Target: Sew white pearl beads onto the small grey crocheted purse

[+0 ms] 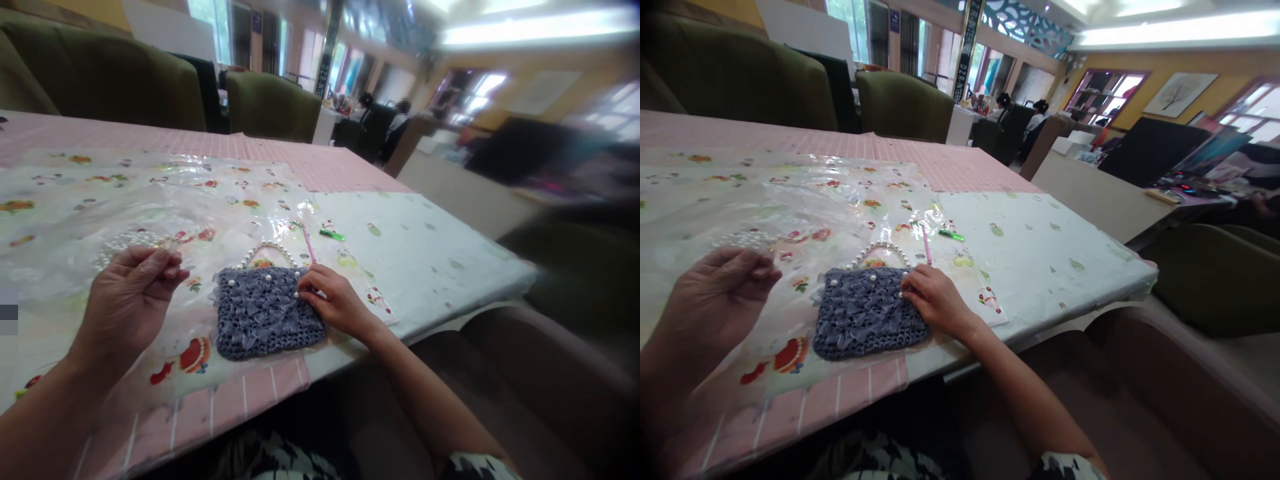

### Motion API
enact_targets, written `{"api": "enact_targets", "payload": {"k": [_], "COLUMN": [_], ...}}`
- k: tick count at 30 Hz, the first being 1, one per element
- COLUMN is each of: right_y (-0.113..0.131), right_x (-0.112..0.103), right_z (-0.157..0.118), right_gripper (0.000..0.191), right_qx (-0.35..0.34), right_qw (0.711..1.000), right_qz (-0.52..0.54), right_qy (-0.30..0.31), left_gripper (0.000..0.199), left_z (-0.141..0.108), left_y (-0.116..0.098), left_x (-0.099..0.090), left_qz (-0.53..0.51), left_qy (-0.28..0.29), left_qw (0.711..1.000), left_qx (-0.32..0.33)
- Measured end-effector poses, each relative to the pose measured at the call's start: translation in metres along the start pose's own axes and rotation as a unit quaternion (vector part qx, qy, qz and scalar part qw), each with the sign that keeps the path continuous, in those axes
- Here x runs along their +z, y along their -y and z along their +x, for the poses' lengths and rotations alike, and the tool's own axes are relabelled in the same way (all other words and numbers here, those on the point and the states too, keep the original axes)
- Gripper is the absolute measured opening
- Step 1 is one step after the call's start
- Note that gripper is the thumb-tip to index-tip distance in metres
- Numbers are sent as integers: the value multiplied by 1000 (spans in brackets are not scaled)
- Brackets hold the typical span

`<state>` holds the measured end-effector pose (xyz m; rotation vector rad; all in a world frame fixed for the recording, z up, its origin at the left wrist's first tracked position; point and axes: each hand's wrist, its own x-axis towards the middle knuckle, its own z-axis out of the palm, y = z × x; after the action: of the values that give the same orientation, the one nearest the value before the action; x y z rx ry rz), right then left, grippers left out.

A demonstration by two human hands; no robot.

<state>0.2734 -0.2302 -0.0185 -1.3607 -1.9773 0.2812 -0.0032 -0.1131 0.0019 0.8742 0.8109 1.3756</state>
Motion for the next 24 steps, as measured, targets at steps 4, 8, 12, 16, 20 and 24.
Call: {"api": "enact_targets", "payload": {"k": [4, 8, 12, 16, 20, 24], "right_y": [4, 7, 12, 24, 42, 60], "right_x": [-2, -7, -12, -14, -11, 1], "right_z": [-3, -2, 8, 29, 60, 92], "right_gripper": [9, 7, 18, 14, 13, 14], "right_qx": [6, 14, 3, -14, -49, -75], "right_qw": [1000, 998, 996, 996, 997, 997], "right_qz": [1, 8, 2, -12, -19, -14], "right_qy": [-21, -58, -94, -85, -56, 13], "left_gripper": [9, 10, 10, 10, 14, 22], "left_z": [-1, -1, 0, 1, 1, 1], "left_y": [-1, -2, -5, -6, -7, -9], "left_x": [1, 1, 1, -1, -2, -2], "left_qz": [-4, -18, -48, -65, -61, -62], "left_qy": [3, 0, -13, -14, -32, -37], "left_qw": [1000, 1000, 998, 997, 996, 996], "left_qx": [0, 5, 25, 43, 53, 60]}}
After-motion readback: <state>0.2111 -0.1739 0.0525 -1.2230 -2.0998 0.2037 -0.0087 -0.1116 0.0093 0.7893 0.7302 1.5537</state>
